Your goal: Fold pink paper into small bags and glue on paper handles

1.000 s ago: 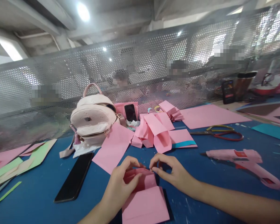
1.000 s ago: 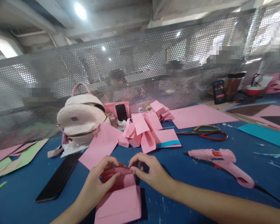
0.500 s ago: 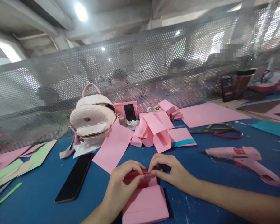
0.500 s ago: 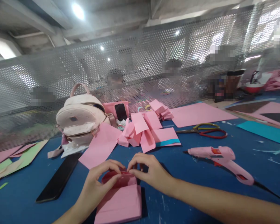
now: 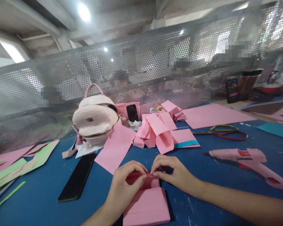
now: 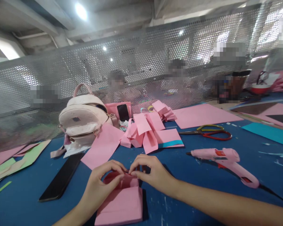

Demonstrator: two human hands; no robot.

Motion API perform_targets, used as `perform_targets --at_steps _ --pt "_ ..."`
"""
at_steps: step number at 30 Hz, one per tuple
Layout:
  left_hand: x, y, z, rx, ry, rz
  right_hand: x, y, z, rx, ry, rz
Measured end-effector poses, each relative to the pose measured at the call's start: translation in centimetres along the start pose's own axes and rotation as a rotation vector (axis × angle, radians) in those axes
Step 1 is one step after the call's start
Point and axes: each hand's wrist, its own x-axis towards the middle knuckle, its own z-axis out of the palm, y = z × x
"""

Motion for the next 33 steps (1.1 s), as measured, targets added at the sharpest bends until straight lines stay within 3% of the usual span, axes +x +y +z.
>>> perform_targets --at_steps 10,33 --pt "-0.02 -0.79 0.1 -0.036 0.039 -0.104 -0.06 -0.1 -0.05 -0.028 0.005 0.015" --pt "-0.26 -0.79 0.26 -0.067 0.072 -0.101 -0.1 0.06 0.29 -0.148 -0.004 0.023"
